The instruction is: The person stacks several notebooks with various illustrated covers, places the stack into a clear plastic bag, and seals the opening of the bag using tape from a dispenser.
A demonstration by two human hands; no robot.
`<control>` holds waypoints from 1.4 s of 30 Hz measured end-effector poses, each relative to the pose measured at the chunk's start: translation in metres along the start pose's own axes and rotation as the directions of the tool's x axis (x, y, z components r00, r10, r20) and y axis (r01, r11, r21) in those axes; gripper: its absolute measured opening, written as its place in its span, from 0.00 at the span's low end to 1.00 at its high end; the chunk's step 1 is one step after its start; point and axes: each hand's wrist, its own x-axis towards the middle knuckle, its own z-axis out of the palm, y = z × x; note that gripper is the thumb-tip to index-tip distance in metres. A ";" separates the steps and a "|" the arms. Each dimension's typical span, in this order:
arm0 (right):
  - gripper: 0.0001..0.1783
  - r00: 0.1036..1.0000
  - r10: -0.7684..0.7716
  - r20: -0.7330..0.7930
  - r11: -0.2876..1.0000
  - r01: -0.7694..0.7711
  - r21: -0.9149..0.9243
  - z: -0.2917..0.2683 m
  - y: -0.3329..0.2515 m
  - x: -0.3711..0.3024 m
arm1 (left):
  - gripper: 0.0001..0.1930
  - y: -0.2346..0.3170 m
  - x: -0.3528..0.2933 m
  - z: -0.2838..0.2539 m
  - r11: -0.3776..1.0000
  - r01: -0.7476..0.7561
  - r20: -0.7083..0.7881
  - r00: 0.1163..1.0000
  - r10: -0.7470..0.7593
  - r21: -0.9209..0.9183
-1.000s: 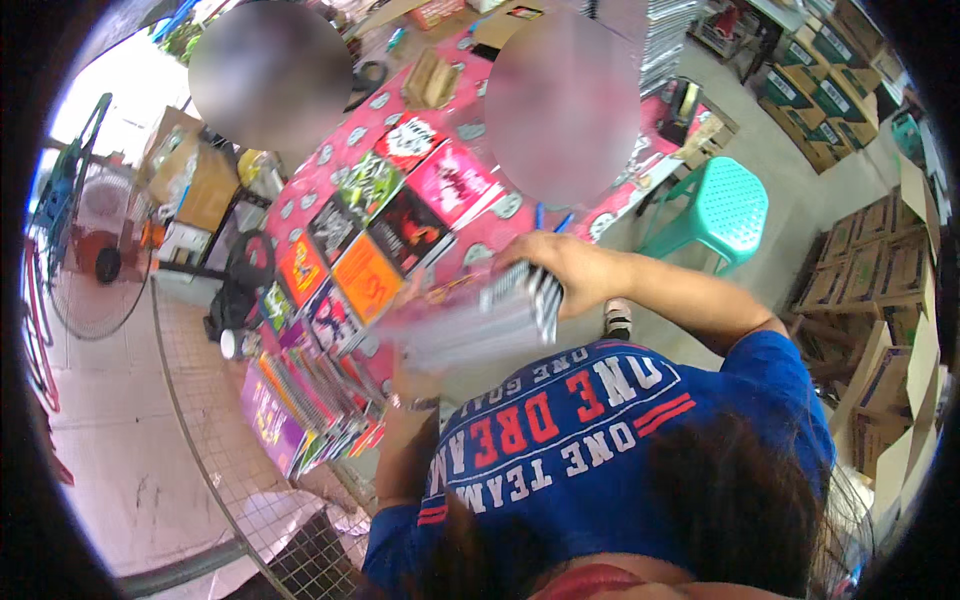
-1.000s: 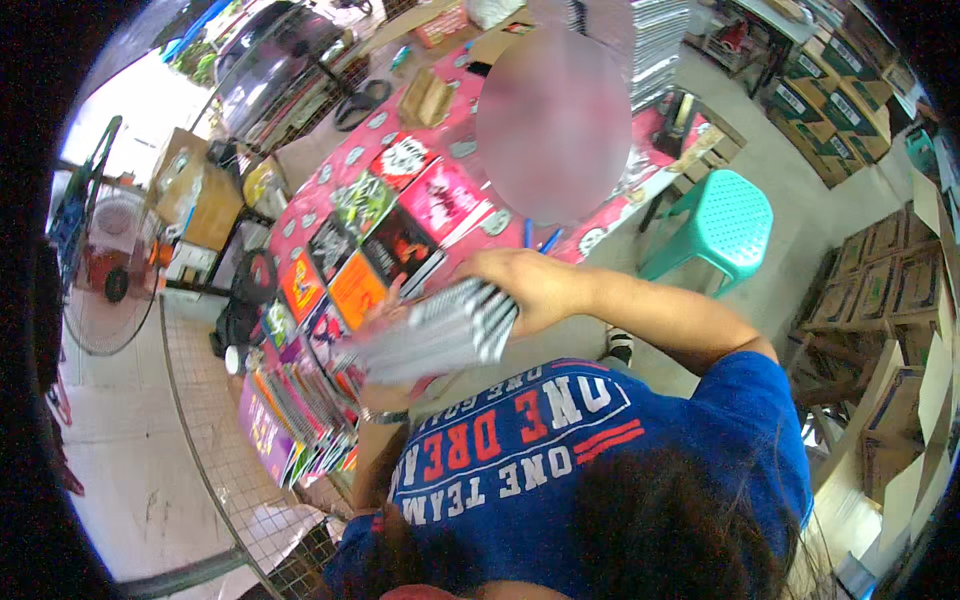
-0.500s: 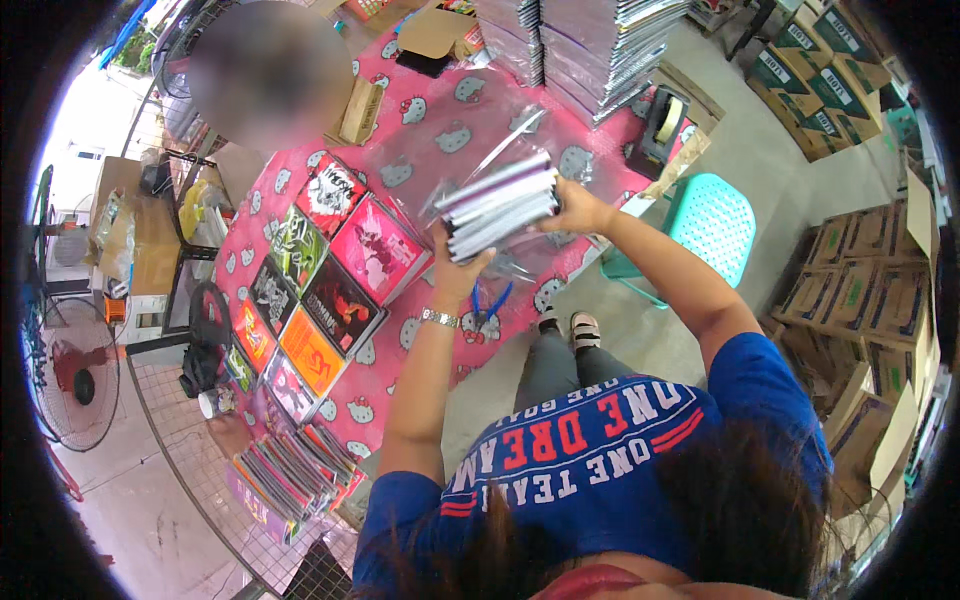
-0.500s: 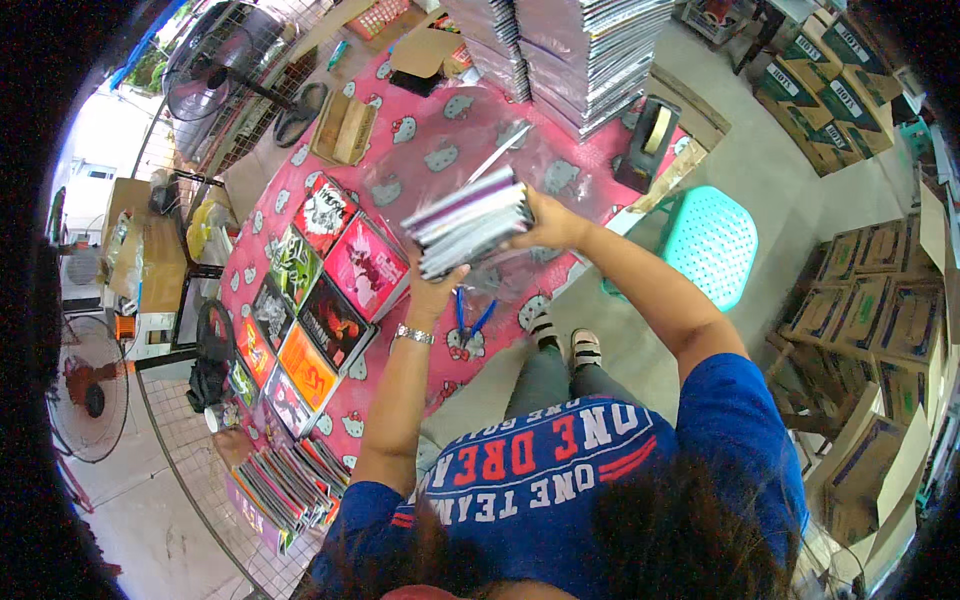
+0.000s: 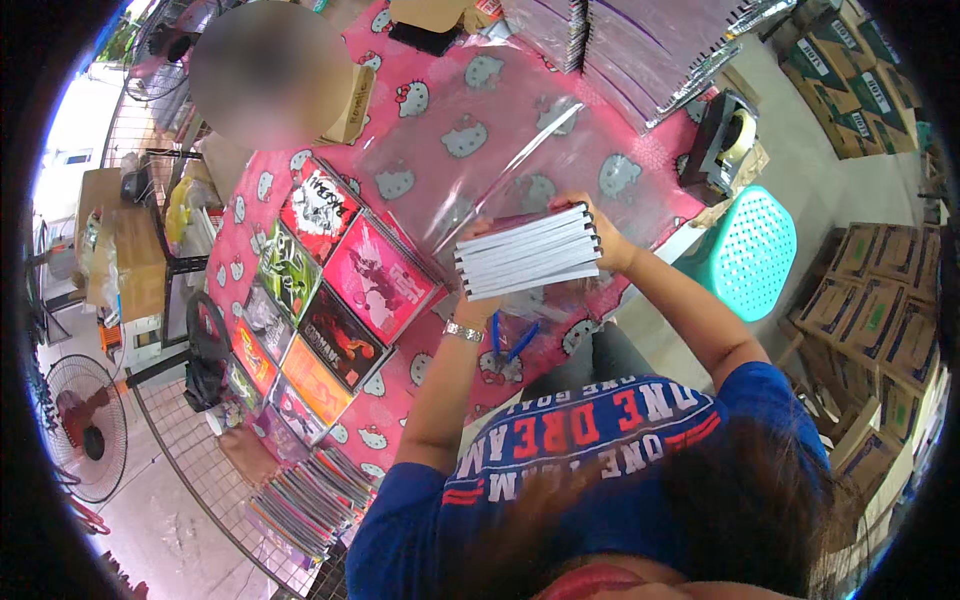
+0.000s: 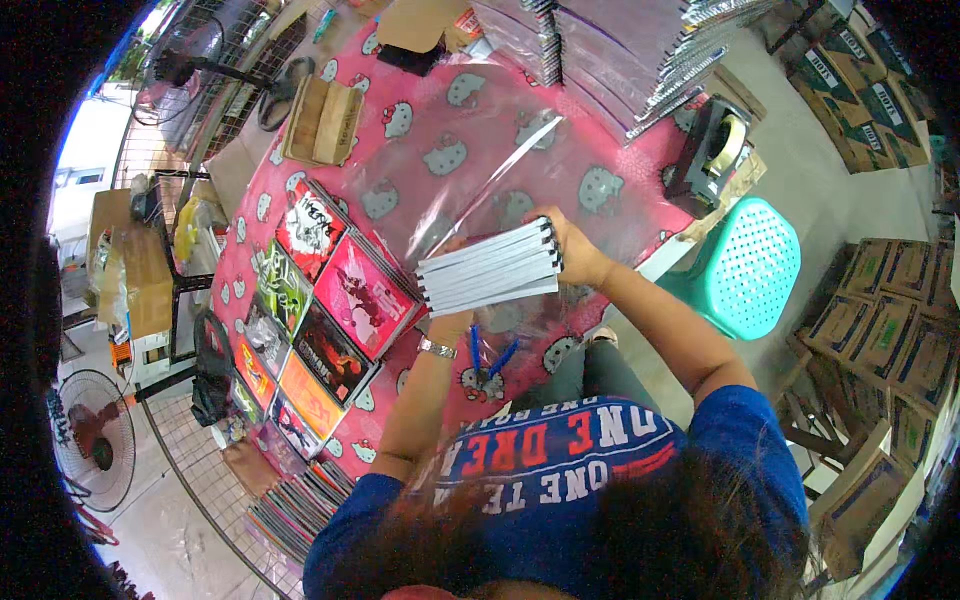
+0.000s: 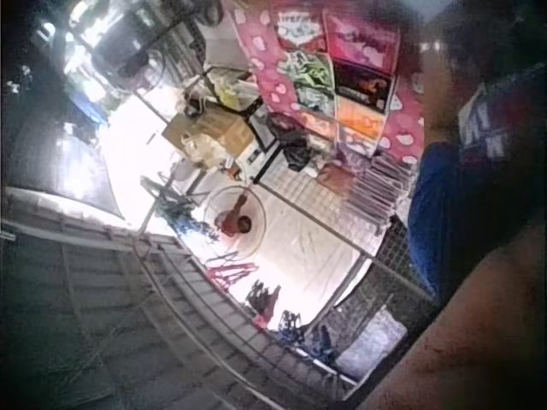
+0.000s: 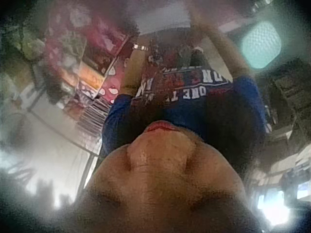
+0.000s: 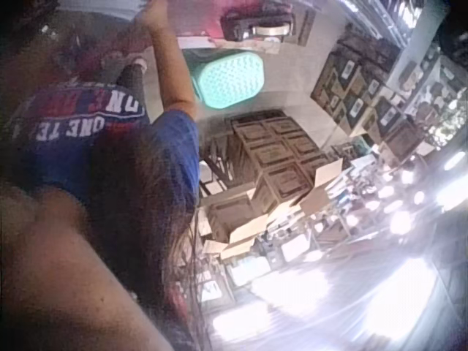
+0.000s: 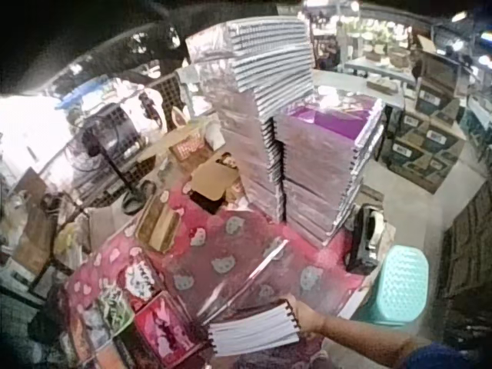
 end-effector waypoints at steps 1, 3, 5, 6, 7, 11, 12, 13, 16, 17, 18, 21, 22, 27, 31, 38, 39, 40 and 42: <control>0.38 1.000 -0.012 0.014 0.996 0.013 -0.088 -0.003 0.001 -0.001 | 0.38 -0.002 0.004 0.000 1.000 0.004 -0.001 1.000 -0.004 0.005; 0.40 0.992 0.054 0.110 0.992 -0.041 -0.119 -0.012 0.003 0.006 | 0.38 -0.001 0.010 0.001 1.000 0.018 0.007 1.000 -0.018 0.003; 0.49 0.957 0.210 0.199 0.968 -0.175 -0.179 -0.029 -0.005 0.005 | 0.38 0.001 0.017 0.005 0.999 0.033 0.025 0.999 -0.033 -0.004; 0.52 0.970 0.175 0.167 0.976 -0.149 -0.157 -0.036 -0.030 0.017 | 0.38 0.002 0.018 0.001 0.999 0.046 0.021 0.999 -0.046 0.000; 0.54 0.980 0.140 0.142 0.983 -0.121 -0.134 -0.043 -0.067 0.029 | 0.37 0.001 0.017 -0.003 0.998 0.063 0.013 0.998 -0.064 0.007; 0.57 0.995 -0.080 0.060 0.777 0.100 -0.621 -0.039 -0.161 0.061 | 0.37 0.005 0.018 -0.002 0.993 0.120 0.022 0.993 -0.120 0.023; 0.56 0.997 -0.024 0.076 0.731 0.069 -0.679 -0.035 -0.165 0.060 | 0.37 0.006 0.020 -0.002 0.991 0.128 0.030 0.991 -0.129 0.024; 0.54 0.995 0.034 0.089 0.681 0.042 -0.731 -0.028 -0.164 0.057 | 0.36 0.009 0.018 -0.002 0.989 0.147 0.039 0.988 -0.148 0.032; 0.49 0.987 0.088 0.137 0.641 0.049 -0.766 -0.024 -0.139 0.045 | 0.36 0.014 0.018 -0.003 0.980 0.196 0.070 0.978 -0.199 0.048; 0.47 0.984 0.084 0.155 0.651 0.064 -0.756 -0.025 -0.134 0.046 | 0.36 0.015 0.020 -0.006 0.975 0.214 0.086 0.972 -0.218 0.053; 0.44 0.985 0.082 0.149 0.649 0.060 -0.758 -0.027 -0.129 0.049 | 0.36 0.017 0.019 -0.009 0.969 0.242 0.103 0.964 -0.246 0.057; 0.40 0.994 0.102 0.046 0.695 -0.038 -0.718 -0.041 -0.115 0.069 | 0.35 0.016 0.041 -0.032 0.926 0.365 0.233 0.896 -0.378 0.096; 0.39 0.991 0.127 -0.045 0.738 -0.125 -0.664 -0.049 -0.114 0.079 | 0.35 0.016 0.056 -0.045 0.905 0.415 0.295 0.857 -0.423 0.094; 0.49 0.701 0.678 -0.222 0.618 -0.707 -0.344 -0.057 -0.043 0.123 | 0.28 0.004 0.139 -0.076 0.760 0.614 0.215 0.788 -0.577 -0.211; 0.53 0.483 0.862 -0.154 0.422 -0.852 -0.310 -0.025 0.010 0.126 | 0.20 -0.039 0.157 -0.080 0.673 0.727 0.156 0.686 -0.710 -0.135; 0.40 0.867 0.425 -0.258 0.747 -0.498 -0.441 -0.032 -0.017 0.076 | 0.15 -0.033 0.166 -0.059 0.742 0.660 0.084 0.751 -0.655 -0.117; 0.35 0.946 0.270 -0.177 0.778 -0.323 -0.539 -0.033 -0.039 0.060 | 0.15 -0.026 0.164 -0.053 0.775 0.621 0.067 0.784 -0.617 -0.118; 0.29 0.963 0.234 0.136 0.811 -0.116 -0.573 -0.026 -0.046 0.041 | 0.15 -0.028 0.160 -0.055 0.755 0.647 0.066 0.762 -0.644 -0.104; 0.22 0.805 0.137 0.577 0.846 0.208 -0.491 -0.004 -0.036 0.010 | 0.16 -0.037 0.157 -0.068 0.717 0.693 0.042 0.720 -0.692 -0.077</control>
